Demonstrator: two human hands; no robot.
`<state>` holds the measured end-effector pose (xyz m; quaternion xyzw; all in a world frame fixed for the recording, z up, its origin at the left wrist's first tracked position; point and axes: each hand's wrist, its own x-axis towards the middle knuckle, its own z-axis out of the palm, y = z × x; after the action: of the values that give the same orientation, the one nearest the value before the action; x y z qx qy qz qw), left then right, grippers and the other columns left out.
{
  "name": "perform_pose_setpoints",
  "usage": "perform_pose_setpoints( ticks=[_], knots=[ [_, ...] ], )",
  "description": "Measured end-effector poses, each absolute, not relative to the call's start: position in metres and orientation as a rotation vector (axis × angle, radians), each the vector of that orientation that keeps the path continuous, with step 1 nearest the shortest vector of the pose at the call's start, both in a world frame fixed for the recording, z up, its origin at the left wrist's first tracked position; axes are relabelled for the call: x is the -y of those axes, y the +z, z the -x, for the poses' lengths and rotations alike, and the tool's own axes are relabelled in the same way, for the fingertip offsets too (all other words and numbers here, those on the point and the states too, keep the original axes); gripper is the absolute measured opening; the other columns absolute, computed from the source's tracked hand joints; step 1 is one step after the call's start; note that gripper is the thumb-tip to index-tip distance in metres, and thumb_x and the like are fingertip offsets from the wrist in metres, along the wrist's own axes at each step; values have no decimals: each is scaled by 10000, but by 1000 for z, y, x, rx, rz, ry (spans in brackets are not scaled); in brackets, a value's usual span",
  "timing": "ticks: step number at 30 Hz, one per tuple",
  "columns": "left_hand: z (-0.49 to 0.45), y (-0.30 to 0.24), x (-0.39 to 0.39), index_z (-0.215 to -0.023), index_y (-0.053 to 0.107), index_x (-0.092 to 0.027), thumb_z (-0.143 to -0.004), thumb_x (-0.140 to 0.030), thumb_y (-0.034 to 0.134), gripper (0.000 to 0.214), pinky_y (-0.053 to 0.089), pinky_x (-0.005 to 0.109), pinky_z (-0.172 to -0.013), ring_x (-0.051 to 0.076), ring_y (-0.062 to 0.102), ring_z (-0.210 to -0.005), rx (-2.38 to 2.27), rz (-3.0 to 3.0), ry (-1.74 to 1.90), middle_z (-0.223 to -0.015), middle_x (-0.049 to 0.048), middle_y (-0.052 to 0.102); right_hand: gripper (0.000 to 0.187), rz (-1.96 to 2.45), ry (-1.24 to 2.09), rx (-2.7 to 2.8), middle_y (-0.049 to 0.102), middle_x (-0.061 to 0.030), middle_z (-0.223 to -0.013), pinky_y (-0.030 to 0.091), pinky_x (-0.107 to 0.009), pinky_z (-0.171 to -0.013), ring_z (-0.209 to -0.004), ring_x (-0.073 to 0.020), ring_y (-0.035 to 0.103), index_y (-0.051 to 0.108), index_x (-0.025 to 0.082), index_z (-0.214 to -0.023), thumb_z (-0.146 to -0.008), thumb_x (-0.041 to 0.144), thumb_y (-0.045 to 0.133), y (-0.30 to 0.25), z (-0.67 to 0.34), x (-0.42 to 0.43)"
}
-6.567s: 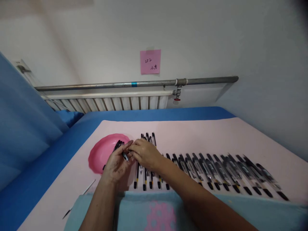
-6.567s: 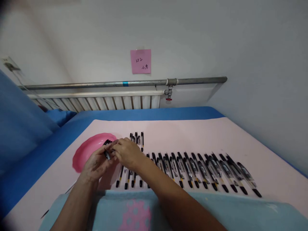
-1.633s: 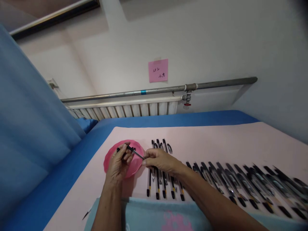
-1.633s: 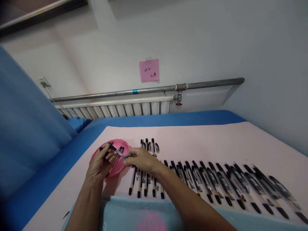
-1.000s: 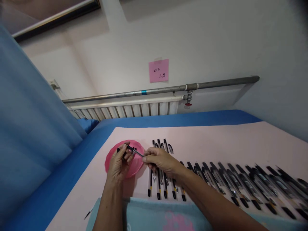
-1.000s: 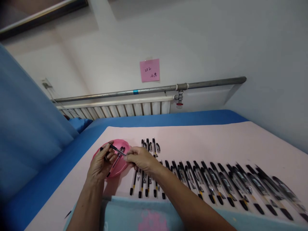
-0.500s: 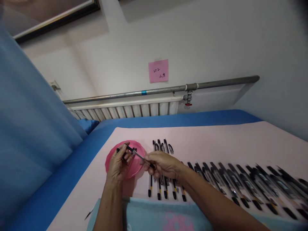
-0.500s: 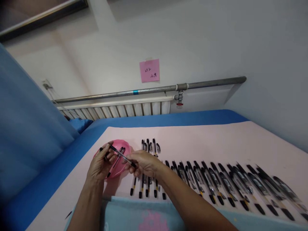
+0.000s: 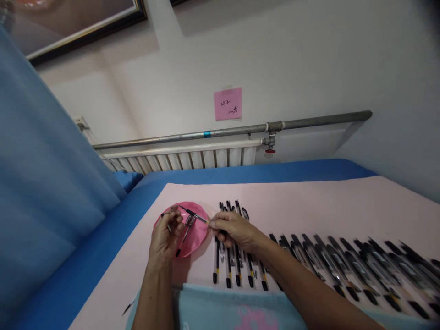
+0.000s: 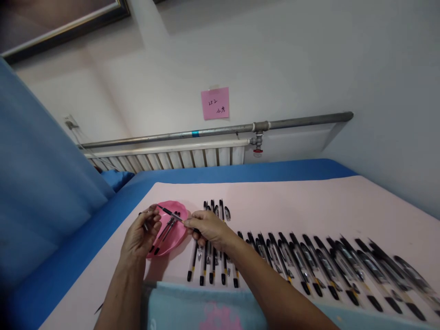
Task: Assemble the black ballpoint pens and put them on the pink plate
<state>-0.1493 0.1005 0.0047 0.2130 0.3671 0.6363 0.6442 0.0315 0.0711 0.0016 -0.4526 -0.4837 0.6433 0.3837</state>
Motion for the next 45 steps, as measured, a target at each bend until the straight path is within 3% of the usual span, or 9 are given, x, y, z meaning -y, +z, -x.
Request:
perform_pose_setpoints(
  ticks=[5,9,12,20,38,45],
  knots=[
    [143,3,-100,-717,608,-58,-629,-125,686,136,241,103,-297,8,387,-405,-811,-579,1417,-560,-23,491,150,1247,1461,1517,490,40,-551,335,-187,-417,-450,-67,426,549,157,-680,-742,286,505,2,-32,-70],
    [170,0,-110,-686,570,-69,-707,-77,602,39,234,89,-302,-5,385,-404,-828,-386,1687,-555,-45,438,114,1435,677,1938,580,-18,-713,378,-230,-660,-716,-130,519,645,163,-683,-710,211,545,-6,-59,-71],
    [181,-1,-115,-686,554,-77,-768,-77,524,87,238,89,-300,-8,366,-393,-802,-283,1708,-560,-46,423,166,1775,418,1803,616,-44,-781,369,-237,-700,-769,-150,537,667,175,-725,-742,215,507,-15,-93,-71],
    [122,-7,-96,-687,582,-72,-680,-99,614,42,234,101,-277,26,388,-416,-872,-527,1375,-577,-11,458,208,2125,556,1458,625,-8,-557,376,-200,-524,-493,-113,554,666,145,-793,-735,205,475,-37,-136,-85],
    [111,-7,-88,-692,590,-72,-615,-165,691,157,240,111,-278,24,387,-441,-929,-639,1264,-650,15,519,177,2101,573,1557,665,-71,-761,390,-228,-629,-754,-180,597,661,147,-811,-692,203,543,-48,-124,-96],
    [102,-10,-81,-682,583,-96,-574,-207,736,218,259,118,-291,36,412,-448,-920,-710,1158,-598,-14,504,169,2035,710,1499,641,-43,-690,376,-202,-532,-638,-133,575,643,151,-796,-738,160,485,-30,-120,-86]
  ],
)
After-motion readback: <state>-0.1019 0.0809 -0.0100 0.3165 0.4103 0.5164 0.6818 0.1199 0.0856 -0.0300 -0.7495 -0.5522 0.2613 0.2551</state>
